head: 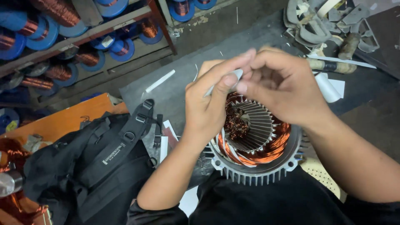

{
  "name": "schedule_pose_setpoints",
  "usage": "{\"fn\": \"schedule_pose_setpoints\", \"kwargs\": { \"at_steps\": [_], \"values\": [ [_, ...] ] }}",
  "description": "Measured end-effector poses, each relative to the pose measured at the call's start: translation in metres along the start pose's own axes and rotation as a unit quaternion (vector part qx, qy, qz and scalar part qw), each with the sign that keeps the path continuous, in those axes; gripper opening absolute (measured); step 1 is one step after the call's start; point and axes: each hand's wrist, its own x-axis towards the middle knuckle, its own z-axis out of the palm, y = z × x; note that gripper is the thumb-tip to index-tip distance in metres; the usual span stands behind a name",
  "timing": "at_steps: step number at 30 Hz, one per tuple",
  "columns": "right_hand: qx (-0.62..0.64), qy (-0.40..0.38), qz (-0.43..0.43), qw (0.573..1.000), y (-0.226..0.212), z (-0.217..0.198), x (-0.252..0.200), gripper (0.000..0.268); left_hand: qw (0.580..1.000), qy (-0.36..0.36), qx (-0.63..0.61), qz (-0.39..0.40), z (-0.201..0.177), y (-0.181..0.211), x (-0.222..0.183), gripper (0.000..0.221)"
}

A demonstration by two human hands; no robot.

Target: Inserting insulation strips into the slots of an electric motor stator and using a tool to seat them.

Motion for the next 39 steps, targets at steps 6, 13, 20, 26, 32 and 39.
{"fn": "schedule_pose_setpoints", "kwargs": {
  "at_steps": [6,13,20,26,32,39],
  "values": [
    [-0.050,0.007,-0.116,0.992,0.016,-0.034,-0.007,0.007,0.996,0.023,0.091,-0.012,-0.007,-0.005,0.003,0.044],
    [0.005,0.390,-0.052,0.919,0.133,-0.075,-0.075,0.031,0.992,0.022,0.092,-0.082,-0.036,-0.074,-0.015,0.047],
    [0.227,0.384,-0.045,0.894,0.112,-0.024,-0.087,0.020,0.969,0.106,-0.047,-0.216,-0.008,-0.079,-0.040,0.036],
    [0.055,0.332,-0.043,0.941,0.115,-0.046,-0.052,0.017,0.956,0.224,-0.050,-0.183,0.006,-0.083,-0.075,0.026],
    [0.077,0.114,-0.098,0.986,0.110,-0.060,0.003,0.028,0.889,0.440,-0.006,-0.129,0.050,-0.059,-0.101,0.022],
    [-0.254,-0.010,-0.263,0.931,0.040,-0.053,-0.037,0.010,0.906,0.351,0.221,-0.081,0.036,-0.023,-0.101,0.020]
  ]
}}
